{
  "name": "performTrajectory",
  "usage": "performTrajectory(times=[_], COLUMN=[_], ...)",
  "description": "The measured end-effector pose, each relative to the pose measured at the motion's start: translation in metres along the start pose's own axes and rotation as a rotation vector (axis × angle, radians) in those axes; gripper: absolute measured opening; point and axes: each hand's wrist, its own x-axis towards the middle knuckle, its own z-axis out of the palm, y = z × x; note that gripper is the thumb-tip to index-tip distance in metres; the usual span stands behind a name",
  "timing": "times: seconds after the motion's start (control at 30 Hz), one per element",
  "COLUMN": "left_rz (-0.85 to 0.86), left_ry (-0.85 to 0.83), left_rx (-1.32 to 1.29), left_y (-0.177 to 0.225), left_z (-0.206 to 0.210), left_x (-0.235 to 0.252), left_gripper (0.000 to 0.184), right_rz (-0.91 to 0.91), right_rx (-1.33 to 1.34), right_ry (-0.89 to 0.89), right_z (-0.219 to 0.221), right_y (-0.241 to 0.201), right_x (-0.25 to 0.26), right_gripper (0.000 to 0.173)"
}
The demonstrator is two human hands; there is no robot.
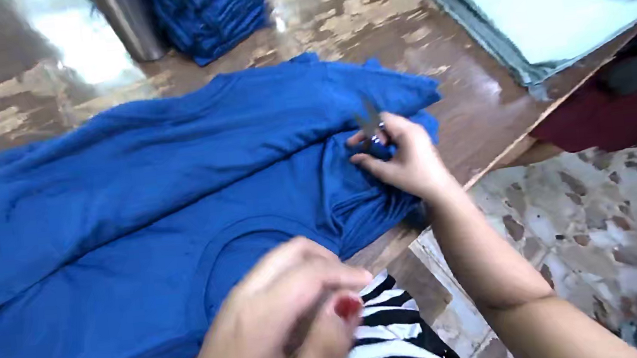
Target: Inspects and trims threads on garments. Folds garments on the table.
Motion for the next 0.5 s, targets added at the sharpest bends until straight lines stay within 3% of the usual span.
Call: performTrajectory(times=[0.2,0.37,0.5], left_rz=[-0.067,-0.069,-0.022], left_ry=[0.005,-0.114,-0.067], left_rx=[0.500,0.547,0.580], left_y=[-0.059,-0.081,-0.096], left_z=[0.005,0.037,0.047], left_x=[0.068,0.116,0.130], left_gripper=[0.025,0.034,0.013], right_rz=[-0.046,0.026,0.048], right_rx=[0.061,0.139,0.209], right_ry=[0.108,0.139,0.165], right_z=[0.005,0.009,0.011], right_y=[-0.008,-0.016,-0.011], right_x=[-0.007,-0.021,-0.024], right_gripper=[0.011,0.007,0.005])
